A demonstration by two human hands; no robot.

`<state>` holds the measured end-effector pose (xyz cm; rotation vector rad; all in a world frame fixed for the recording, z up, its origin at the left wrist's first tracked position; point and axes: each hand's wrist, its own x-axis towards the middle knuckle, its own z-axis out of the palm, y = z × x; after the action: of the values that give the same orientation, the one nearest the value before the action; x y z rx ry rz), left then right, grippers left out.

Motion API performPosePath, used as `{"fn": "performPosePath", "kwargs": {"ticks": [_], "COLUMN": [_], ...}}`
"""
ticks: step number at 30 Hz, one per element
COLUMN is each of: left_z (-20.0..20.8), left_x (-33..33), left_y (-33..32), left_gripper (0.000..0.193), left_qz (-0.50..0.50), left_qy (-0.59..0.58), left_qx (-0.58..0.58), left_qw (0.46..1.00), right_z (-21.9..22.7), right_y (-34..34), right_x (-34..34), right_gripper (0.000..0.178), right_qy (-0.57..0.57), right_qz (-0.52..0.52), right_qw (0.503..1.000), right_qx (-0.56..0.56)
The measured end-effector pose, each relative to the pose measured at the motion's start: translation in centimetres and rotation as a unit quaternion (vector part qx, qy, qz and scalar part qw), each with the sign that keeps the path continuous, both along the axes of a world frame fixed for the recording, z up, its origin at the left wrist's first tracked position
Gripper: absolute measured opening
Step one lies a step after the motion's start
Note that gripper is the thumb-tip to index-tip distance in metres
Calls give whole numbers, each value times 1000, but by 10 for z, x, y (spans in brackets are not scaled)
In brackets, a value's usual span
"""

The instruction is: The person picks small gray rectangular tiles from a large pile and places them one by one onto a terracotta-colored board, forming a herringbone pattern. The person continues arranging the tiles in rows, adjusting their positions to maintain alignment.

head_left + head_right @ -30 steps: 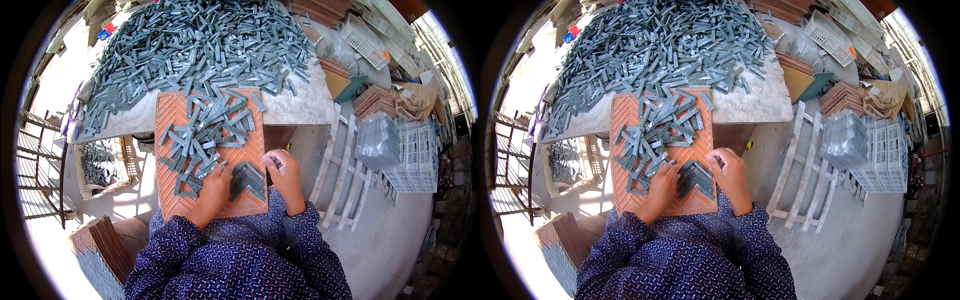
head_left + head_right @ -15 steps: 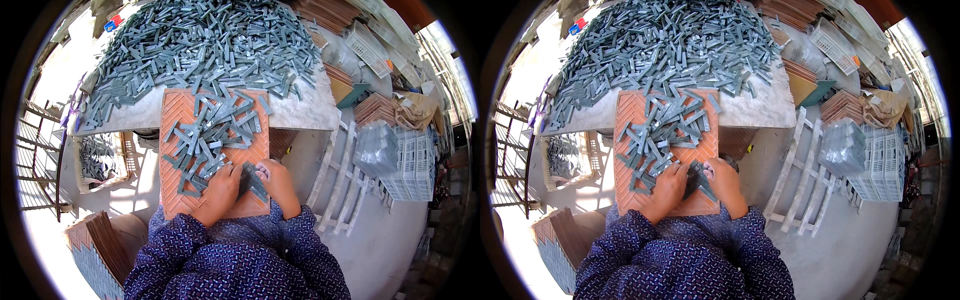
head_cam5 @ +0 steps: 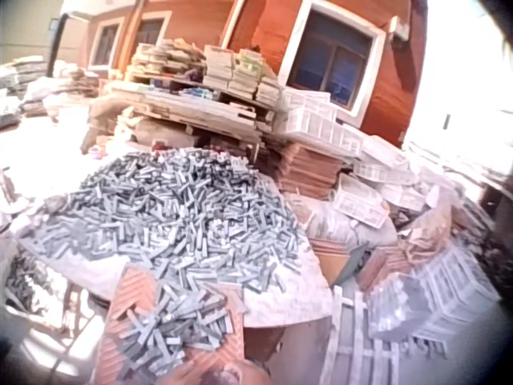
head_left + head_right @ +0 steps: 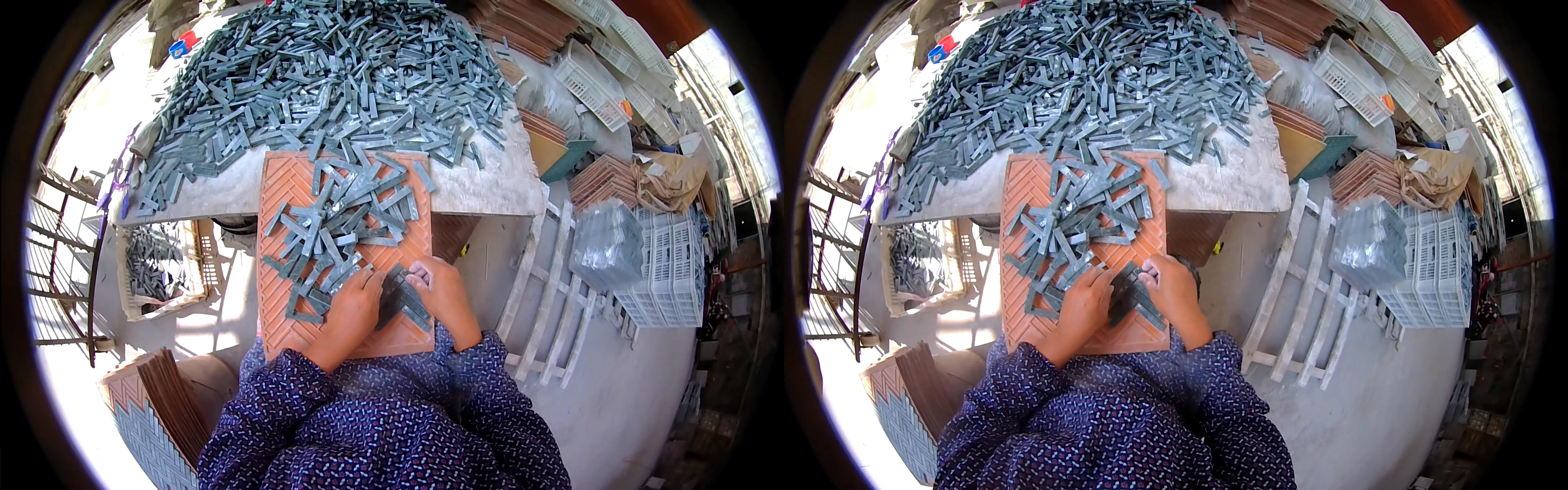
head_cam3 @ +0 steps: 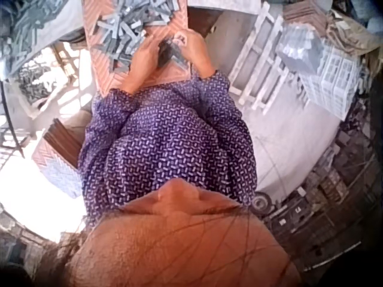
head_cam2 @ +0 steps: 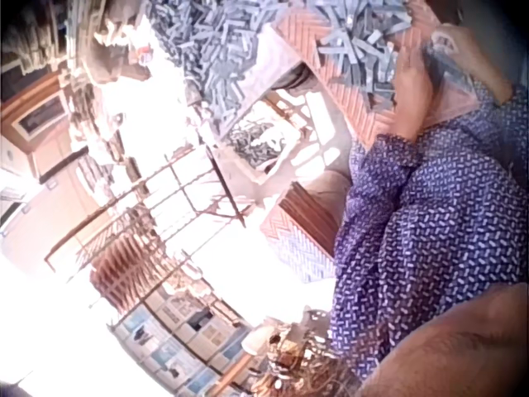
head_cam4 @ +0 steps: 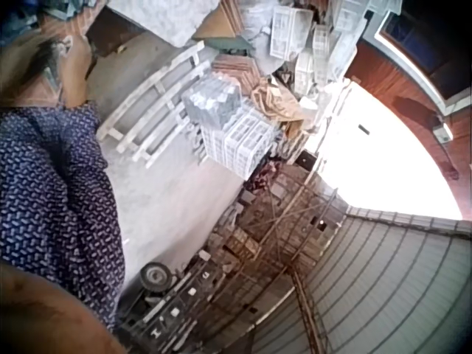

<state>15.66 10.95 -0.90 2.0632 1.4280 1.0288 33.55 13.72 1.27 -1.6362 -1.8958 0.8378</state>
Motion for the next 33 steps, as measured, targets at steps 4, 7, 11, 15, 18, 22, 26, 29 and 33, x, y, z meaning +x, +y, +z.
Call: {"fn": "performPosePath", "kwargs": {"ticks": [4,7,11,15,18,22,26,29,33], "left_z": [3,0,-9,-11,-19,-17,-18,-17,-17], "left_x": [-15,-17,-11,-13,-13,-9,-10,-9,-12], "left_y": [-13,-15,-14,-12,-9,-7,-7,-7,-10], "left_gripper": [22,22,23,22,20,18,17,18,20], "left_qz": [4,8,-17,-23,-25,-19,-16,-20,-20], "left_qy": [-9,-12,10,26,24,11,0,-1,-23], "left_qx": [-51,-39,-14,-11,-17,29,40,34,11], "left_qw": [999,999,1000,999,999,999,999,999,999], "right_z": [-4,-6,-14,-9,-4,-7,-8,-5,-3], "right_y": [-4,-5,2,14,29,59,77,78,46], "right_x": [-6,-9,7,5,-14,-31,-28,-23,-11], "right_gripper": [14,15,17,18,18,21,23,23,24], "right_qy": [-44,-67,33,45,52,22,-25,-10,49], "right_qz": [-13,-17,20,17,-16,-24,3,30,-3], "right_qw": [998,996,999,998,992,980,976,990,987], "right_qx": [41,64,32,33,116,197,218,138,154]}}
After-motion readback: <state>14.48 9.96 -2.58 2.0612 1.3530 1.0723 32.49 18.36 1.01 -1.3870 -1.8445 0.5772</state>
